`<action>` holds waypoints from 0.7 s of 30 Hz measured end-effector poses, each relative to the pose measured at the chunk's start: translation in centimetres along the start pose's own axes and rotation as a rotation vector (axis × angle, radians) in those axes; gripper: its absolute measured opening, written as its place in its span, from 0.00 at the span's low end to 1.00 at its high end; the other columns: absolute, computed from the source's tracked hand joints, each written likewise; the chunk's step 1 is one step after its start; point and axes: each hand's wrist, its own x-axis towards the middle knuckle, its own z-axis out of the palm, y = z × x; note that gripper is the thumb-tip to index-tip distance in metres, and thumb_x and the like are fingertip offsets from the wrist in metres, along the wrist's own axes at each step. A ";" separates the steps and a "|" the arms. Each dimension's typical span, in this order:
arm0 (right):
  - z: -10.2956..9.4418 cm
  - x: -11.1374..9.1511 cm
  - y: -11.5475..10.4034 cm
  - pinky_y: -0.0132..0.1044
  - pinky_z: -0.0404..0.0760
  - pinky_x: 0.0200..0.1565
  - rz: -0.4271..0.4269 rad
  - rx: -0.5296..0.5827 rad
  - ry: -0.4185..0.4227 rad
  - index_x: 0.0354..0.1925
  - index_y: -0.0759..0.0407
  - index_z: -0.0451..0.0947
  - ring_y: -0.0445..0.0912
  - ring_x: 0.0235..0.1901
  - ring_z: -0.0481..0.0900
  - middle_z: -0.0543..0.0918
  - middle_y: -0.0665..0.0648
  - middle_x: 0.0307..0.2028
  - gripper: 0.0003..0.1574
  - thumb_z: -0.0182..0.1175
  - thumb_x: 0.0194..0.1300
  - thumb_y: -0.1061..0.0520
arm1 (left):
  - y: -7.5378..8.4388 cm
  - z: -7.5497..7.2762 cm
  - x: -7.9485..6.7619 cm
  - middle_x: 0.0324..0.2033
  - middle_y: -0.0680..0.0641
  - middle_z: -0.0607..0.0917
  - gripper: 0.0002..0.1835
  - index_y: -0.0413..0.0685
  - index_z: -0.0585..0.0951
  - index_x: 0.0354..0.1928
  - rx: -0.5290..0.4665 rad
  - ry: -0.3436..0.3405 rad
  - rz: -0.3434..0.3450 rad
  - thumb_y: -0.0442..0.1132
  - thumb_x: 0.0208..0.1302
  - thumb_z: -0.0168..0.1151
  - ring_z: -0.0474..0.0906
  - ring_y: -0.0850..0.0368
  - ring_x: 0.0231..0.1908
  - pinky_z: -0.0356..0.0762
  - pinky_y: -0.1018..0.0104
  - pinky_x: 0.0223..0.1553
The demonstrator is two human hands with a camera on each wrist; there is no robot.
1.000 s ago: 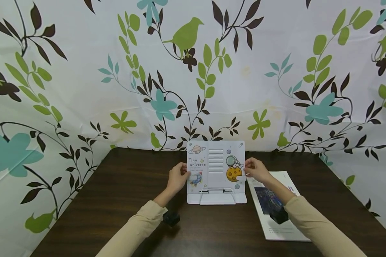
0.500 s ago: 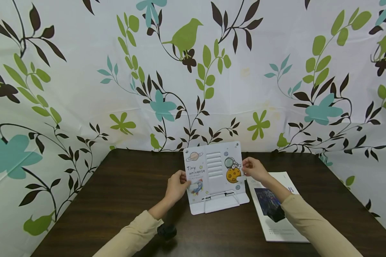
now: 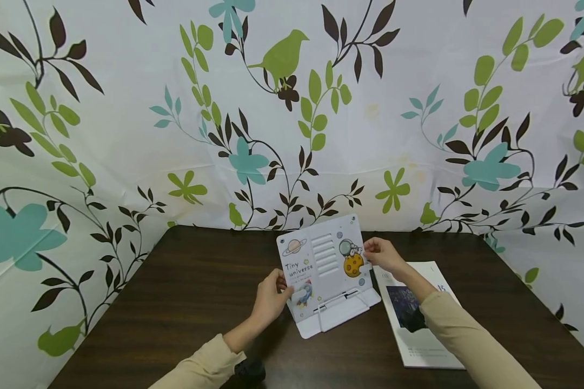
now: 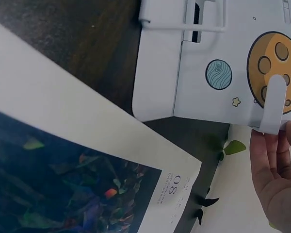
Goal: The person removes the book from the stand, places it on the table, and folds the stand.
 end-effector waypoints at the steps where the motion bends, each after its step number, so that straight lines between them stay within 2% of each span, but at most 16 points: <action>1: 0.0 0.1 0.0 0.38 0.77 0.37 0.010 -0.014 0.002 0.43 0.71 0.69 0.47 0.33 0.72 0.73 0.60 0.33 0.11 0.52 0.63 0.65 | 0.0 0.1 -0.1 0.26 0.45 0.80 0.07 0.36 0.74 0.32 -0.002 0.000 0.004 0.25 0.49 0.60 0.75 0.57 0.28 0.72 0.72 0.27; 10: 0.4 1.1 -0.2 0.41 0.75 0.37 0.040 -0.038 -0.002 0.44 0.70 0.69 0.46 0.32 0.70 0.73 0.59 0.33 0.11 0.51 0.64 0.65 | 0.5 0.4 -1.3 0.26 0.46 0.80 0.08 0.36 0.74 0.32 -0.032 0.005 0.003 0.26 0.48 0.62 0.76 0.57 0.27 0.70 0.74 0.25; 21: 0.8 1.7 -0.6 0.37 0.73 0.35 0.057 -0.034 -0.005 0.45 0.71 0.70 0.46 0.32 0.69 0.73 0.58 0.33 0.12 0.52 0.63 0.65 | 0.6 1.0 -2.4 0.25 0.46 0.80 0.08 0.38 0.74 0.31 -0.089 -0.006 0.025 0.27 0.48 0.63 0.76 0.59 0.28 0.72 0.74 0.25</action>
